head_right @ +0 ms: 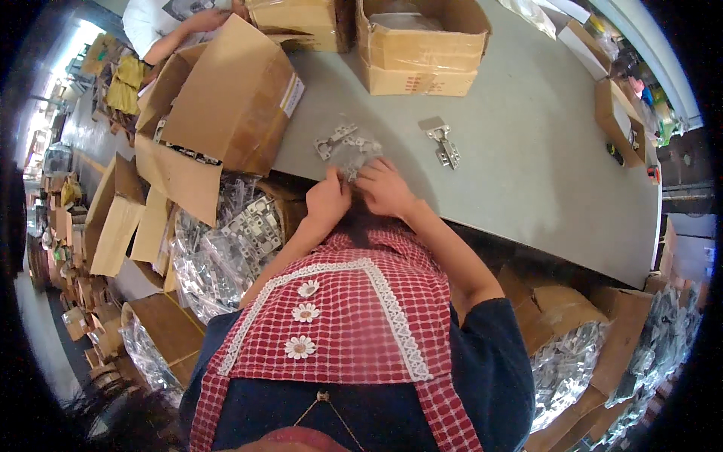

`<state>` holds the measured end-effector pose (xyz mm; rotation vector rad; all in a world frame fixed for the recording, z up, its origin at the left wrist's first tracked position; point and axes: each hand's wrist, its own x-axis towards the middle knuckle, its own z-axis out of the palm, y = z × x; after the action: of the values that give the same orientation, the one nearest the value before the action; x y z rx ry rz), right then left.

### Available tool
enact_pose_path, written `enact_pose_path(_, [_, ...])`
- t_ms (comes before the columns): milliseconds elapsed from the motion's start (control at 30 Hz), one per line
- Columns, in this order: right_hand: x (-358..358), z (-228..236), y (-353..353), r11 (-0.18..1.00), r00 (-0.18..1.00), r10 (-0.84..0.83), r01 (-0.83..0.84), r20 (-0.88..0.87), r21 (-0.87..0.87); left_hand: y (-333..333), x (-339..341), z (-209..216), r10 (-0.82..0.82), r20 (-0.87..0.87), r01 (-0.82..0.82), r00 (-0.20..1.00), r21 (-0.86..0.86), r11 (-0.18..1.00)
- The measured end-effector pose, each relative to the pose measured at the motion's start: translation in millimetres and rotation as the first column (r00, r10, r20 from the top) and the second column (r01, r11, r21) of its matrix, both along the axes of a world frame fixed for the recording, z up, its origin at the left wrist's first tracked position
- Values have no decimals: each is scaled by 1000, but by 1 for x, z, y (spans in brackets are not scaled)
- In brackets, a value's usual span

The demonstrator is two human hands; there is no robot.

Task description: The person places small metal hinges into plastic bags and seals them by hand.

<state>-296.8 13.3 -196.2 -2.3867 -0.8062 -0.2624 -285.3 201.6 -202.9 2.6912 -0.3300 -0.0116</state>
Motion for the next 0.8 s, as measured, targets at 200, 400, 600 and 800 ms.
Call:
enact_pose_path(200, [4,-26,8,997,999,34,-33,-8,71,2,-2,4,37,0,-37,999,-8,999])
enact_pose_path(400, [11,-26,20,999,957,-51,50,-286,-11,-3,-1,5,-26,85,30,996,-54,998])
enact_pose_path(600, [33,4,26,956,958,-255,270,133,-112,-4,14,12,-44,130,48,991,-31,998])
enact_pose_path(800, [9,29,-50,855,829,-502,519,-246,4,7,9,12,-29,39,31,999,-63,998])
